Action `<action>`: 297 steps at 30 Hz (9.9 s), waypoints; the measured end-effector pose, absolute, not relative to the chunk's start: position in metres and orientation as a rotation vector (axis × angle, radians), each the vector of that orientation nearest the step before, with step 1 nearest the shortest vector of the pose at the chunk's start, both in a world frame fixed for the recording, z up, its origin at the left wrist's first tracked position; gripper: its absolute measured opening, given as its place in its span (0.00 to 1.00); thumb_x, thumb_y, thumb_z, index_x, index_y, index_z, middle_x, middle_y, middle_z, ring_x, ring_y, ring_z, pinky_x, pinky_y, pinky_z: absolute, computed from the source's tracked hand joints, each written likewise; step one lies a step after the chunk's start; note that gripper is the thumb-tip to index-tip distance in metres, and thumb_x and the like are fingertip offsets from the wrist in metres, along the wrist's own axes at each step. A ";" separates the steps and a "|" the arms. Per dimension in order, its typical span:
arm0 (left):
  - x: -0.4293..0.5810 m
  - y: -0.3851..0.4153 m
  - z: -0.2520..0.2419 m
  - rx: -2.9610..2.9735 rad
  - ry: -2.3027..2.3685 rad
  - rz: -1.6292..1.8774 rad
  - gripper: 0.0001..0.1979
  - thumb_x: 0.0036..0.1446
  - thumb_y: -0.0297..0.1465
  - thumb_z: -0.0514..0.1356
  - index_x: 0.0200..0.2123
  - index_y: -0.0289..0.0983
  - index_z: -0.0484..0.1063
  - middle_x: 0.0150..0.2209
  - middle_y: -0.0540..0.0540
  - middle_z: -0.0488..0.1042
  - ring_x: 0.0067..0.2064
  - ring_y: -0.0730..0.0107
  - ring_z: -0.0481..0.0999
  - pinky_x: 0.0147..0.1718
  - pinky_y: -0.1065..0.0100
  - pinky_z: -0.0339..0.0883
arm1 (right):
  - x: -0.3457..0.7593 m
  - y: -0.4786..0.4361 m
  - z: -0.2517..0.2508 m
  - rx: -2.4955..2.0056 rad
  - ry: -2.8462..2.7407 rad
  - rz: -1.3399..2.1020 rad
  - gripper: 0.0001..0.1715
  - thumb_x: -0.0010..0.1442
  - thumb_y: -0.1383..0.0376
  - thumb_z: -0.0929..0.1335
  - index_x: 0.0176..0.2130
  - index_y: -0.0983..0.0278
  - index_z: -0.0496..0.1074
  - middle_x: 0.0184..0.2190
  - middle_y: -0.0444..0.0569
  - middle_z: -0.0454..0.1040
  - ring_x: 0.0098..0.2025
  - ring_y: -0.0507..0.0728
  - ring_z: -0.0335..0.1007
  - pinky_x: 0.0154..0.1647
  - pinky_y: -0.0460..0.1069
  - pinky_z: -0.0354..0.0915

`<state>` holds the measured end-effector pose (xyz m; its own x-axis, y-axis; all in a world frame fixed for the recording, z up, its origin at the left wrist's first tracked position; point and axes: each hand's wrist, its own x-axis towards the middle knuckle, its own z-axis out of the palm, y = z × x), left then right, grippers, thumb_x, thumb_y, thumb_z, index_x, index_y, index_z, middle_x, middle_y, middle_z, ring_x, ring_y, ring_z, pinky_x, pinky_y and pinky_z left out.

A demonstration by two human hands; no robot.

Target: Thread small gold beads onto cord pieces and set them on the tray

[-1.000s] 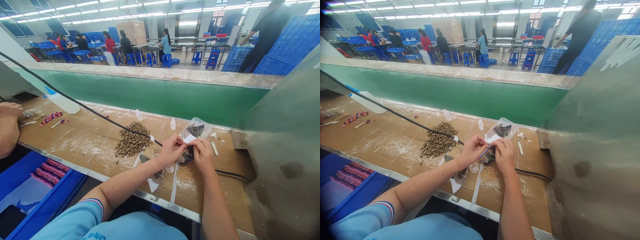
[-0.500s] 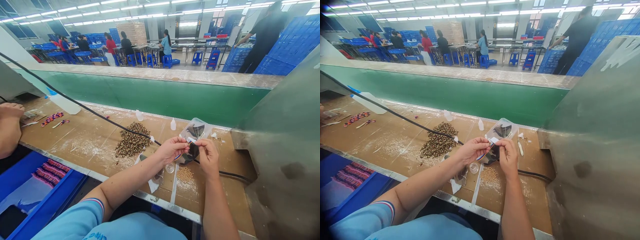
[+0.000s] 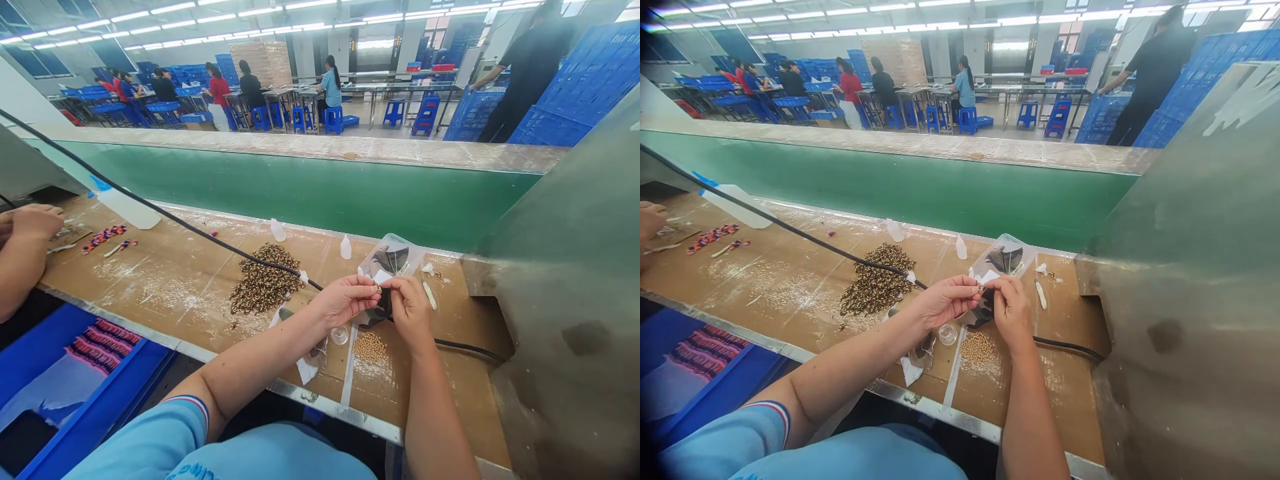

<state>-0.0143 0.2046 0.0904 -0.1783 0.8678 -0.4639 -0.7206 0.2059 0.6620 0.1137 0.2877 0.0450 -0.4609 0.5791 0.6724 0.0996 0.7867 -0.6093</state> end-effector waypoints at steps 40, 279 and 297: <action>-0.017 0.187 0.070 1.610 1.770 1.520 0.06 0.55 0.28 0.56 0.31 0.38 0.73 0.34 0.45 0.78 0.37 0.71 0.76 0.41 0.67 0.70 | 0.121 0.287 0.047 -0.345 -2.005 0.904 0.14 0.63 0.66 0.60 0.40 0.58 0.75 0.35 0.47 0.72 0.37 0.52 0.70 0.35 0.48 0.67; -0.010 0.057 -0.003 1.170 1.705 1.313 0.10 0.58 0.30 0.54 0.34 0.34 0.74 0.28 0.47 0.75 0.29 0.76 0.73 0.32 0.74 0.68 | 0.118 0.126 -0.010 -0.947 -2.239 0.714 0.10 0.64 0.61 0.60 0.34 0.61 0.64 0.31 0.47 0.69 0.34 0.54 0.64 0.36 0.50 0.61; -0.094 0.002 0.009 1.210 2.283 1.543 0.08 0.58 0.27 0.54 0.35 0.34 0.73 0.33 0.43 0.76 0.36 0.71 0.74 0.39 0.70 0.69 | 0.125 0.133 -0.013 -0.997 -2.189 0.729 0.19 0.61 0.51 0.62 0.34 0.64 0.68 0.29 0.51 0.69 0.31 0.56 0.64 0.33 0.50 0.59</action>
<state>-0.0941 0.0024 0.0094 -0.6693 0.6750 0.3105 0.5396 0.1544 0.8276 0.1254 0.1328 -0.0129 -0.5244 0.7954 0.3040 0.4546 0.5634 -0.6899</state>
